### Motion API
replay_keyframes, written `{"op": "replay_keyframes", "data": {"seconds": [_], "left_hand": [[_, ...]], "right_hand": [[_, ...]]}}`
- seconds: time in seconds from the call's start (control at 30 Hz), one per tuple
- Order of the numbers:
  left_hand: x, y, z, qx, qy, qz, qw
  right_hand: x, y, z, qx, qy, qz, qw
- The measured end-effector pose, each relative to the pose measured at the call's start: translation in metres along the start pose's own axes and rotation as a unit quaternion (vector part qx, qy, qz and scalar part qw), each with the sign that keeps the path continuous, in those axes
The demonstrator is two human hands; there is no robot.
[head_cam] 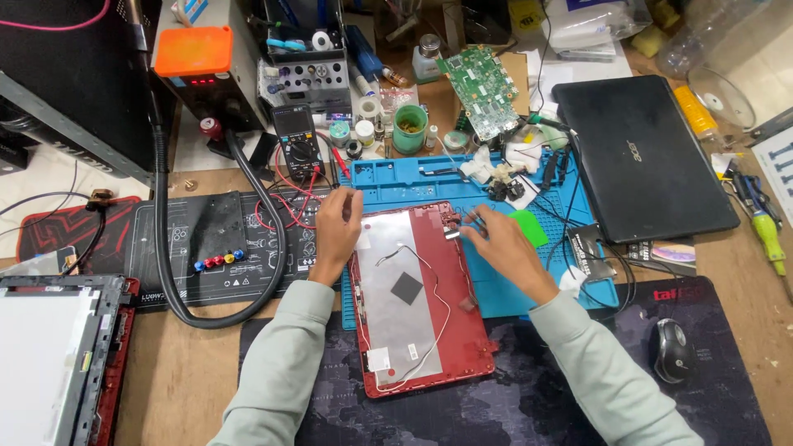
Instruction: Disassembling a laptop screen assembly and handling a motherboard on a repair bench
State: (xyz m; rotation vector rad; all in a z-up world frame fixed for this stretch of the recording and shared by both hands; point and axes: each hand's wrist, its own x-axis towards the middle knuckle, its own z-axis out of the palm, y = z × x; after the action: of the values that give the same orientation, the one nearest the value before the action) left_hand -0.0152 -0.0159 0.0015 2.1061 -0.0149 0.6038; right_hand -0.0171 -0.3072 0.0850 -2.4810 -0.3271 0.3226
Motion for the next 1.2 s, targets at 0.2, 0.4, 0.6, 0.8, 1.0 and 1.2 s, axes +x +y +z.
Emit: {"op": "replay_keyframes", "data": {"seconds": [0.2, 0.4, 0.6, 0.8, 1.0, 1.2], "left_hand": [[-0.013, 0.007, -0.006, 0.021, -0.016, 0.030, 0.999], [-0.021, 0.010, 0.000, 0.009, -0.007, -0.019, 1.000], [-0.029, 0.007, 0.009, 0.035, 0.015, -0.053, 0.998], [-0.036, 0.011, -0.006, 0.085, 0.005, -0.044, 0.995], [-0.042, 0.016, -0.025, 0.102, -0.033, -0.059, 0.992], [-0.043, 0.021, -0.033, 0.069, -0.037, -0.081, 0.994]], "right_hand": [[-0.020, 0.006, 0.002, 0.044, 0.008, 0.033, 0.998], [-0.019, 0.012, 0.007, 0.062, 0.001, 0.040, 0.997], [-0.019, 0.007, 0.010, 0.093, -0.010, 0.025, 0.995], [-0.016, 0.013, 0.012, 0.117, -0.015, -0.003, 0.993], [-0.014, 0.016, 0.016, 0.124, -0.025, -0.020, 0.992], [-0.019, 0.008, 0.016, 0.122, -0.052, -0.006, 0.991]]}}
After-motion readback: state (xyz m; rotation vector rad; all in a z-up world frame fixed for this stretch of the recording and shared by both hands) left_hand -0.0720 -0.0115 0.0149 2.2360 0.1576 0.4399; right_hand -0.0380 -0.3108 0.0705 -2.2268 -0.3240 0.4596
